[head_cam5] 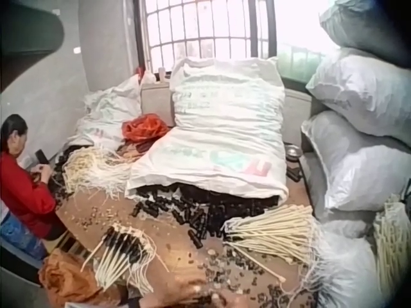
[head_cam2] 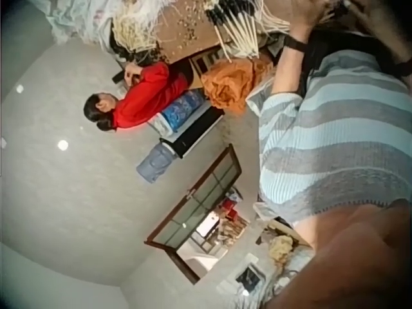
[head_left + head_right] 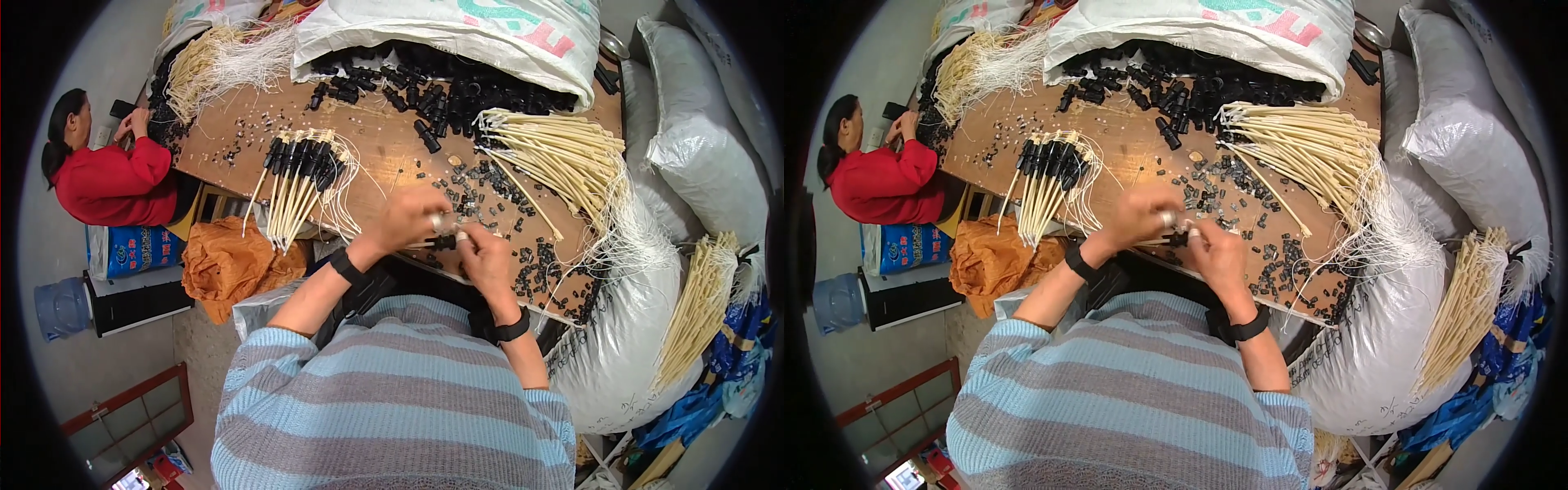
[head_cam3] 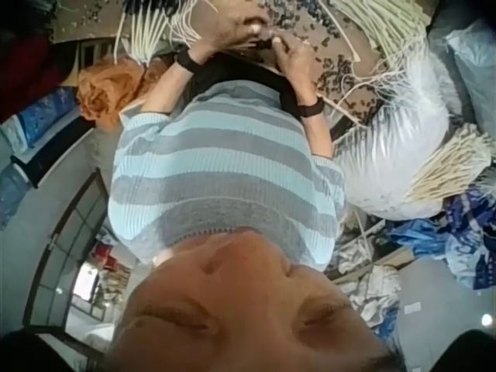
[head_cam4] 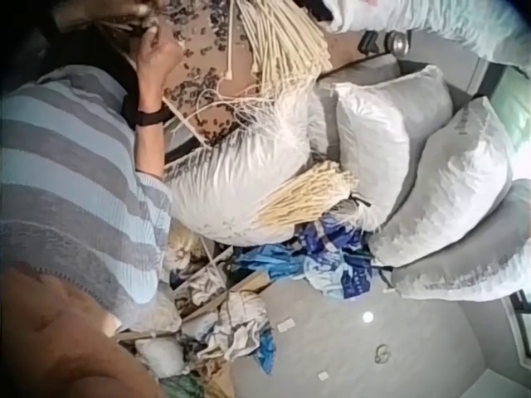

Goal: The person assembles components by hand, threading a white cord through a black plastic part and sliding a small grey piece onto the cord. This process is repeated for each unit, which is then placed onto a wooden stick on the table.

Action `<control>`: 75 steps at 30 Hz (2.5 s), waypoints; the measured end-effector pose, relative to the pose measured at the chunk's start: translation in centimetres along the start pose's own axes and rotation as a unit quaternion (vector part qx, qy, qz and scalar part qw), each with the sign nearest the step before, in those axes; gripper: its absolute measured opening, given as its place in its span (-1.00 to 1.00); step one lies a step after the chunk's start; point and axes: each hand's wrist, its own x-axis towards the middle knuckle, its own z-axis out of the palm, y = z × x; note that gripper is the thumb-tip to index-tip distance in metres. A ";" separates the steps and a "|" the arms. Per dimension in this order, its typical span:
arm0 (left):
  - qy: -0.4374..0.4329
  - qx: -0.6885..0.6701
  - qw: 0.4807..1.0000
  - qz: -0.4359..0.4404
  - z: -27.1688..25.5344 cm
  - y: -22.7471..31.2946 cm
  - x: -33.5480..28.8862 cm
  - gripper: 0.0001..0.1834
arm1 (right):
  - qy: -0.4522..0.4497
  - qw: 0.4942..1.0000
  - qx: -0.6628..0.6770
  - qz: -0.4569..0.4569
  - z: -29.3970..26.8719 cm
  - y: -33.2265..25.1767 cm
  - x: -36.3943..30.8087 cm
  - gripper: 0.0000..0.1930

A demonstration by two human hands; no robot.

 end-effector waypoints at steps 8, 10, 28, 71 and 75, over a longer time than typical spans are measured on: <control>0.029 0.103 0.981 -0.162 -0.1 -5.8 1.9 -0.61 | 0.063 0.986 0.059 0.141 -0.3 0.9 0.0 -0.87; 0.028 0.040 0.973 -0.226 0.1 -4.1 2.1 -0.64 | 0.063 0.978 0.063 0.189 -0.5 2.0 0.3 -0.85; -0.005 -0.212 0.920 -0.329 3.1 2.7 1.7 -0.78 | 0.161 0.967 -0.188 -0.065 -0.1 -0.5 0.4 -0.91; 0.224 0.546 0.797 -0.128 -12.0 -3.2 -2.7 -0.71 | 0.015 0.983 -0.131 -0.129 -1.3 -2.0 2.9 -0.81; 0.188 0.365 0.909 -0.069 -9.4 -3.2 -0.6 -0.56 | 0.026 0.990 -0.136 -0.003 -2.3 1.2 2.7 -0.72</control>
